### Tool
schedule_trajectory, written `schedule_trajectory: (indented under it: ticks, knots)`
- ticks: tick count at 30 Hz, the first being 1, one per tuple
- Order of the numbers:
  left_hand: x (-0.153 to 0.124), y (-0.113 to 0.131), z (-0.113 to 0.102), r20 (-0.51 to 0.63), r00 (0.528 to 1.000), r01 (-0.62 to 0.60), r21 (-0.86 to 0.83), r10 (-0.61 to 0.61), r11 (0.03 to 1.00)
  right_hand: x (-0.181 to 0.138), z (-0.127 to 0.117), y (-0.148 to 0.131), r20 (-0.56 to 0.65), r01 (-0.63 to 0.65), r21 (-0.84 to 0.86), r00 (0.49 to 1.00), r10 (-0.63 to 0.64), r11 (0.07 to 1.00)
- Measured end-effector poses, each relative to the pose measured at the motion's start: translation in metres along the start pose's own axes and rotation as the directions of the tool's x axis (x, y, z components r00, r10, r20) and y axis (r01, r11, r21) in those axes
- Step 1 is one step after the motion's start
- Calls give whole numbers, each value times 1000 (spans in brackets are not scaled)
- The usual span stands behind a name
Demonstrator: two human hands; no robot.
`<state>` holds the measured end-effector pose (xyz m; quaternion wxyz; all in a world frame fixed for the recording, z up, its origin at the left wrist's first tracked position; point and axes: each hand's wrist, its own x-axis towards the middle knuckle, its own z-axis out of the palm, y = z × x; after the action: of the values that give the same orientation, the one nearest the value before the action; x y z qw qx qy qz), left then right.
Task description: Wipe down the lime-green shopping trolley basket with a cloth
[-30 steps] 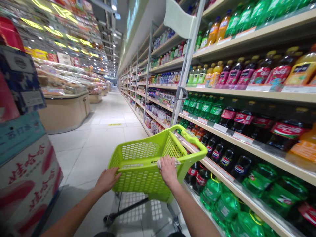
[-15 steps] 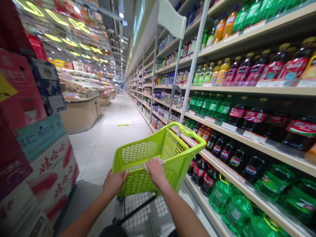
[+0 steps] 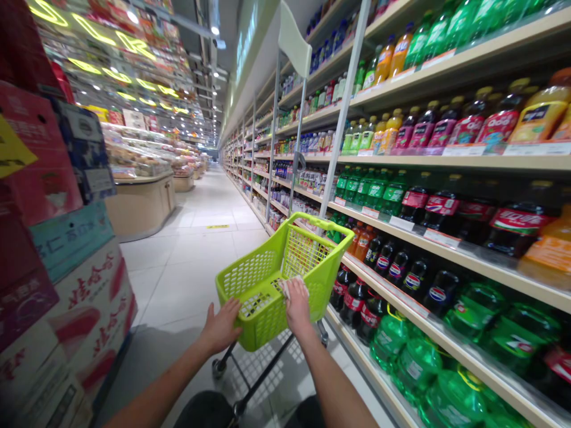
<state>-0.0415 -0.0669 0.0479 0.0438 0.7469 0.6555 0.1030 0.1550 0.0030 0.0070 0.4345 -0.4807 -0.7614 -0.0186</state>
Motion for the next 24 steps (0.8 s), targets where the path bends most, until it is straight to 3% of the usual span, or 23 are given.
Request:
schedule_trajectory:
  ticks: [2, 6, 10, 13, 18, 22, 24]
  knots:
    - [-2, -6, 8, 13, 997, -79, 39, 79, 996, -13, 8, -4, -100, -50, 95, 993, 59, 994]
    - [-1, 6, 21, 16, 993, -119, 75, 118, 990, -68, 53, -33, -190, -175, 278, 954, 232, 945]
    - [1, 20, 22, 36, 992, -123, 91, 120, 988, -120, 79, -37, -170, -308, 354, 907, 384, 883]
    - [0, 26, 20, 69, 988, -144, 95, 138, 985, -118, 64, -24, -155, -343, 374, 893, 422, 862]
    - [0, 44, 27, 65, 979, -199, 76, 195, 977, -77, 38, -10, -307, -409, 400, 783, 540, 820]
    - [7, 45, 26, 95, 944, -319, 31, 315, 947, -90, 28, -3, -266, -419, 346, 814, 516, 840]
    - [11, 34, 22, 52, 965, -260, 54, 258, 964, -101, 14, 1, -266, -367, 291, 856, 444, 883]
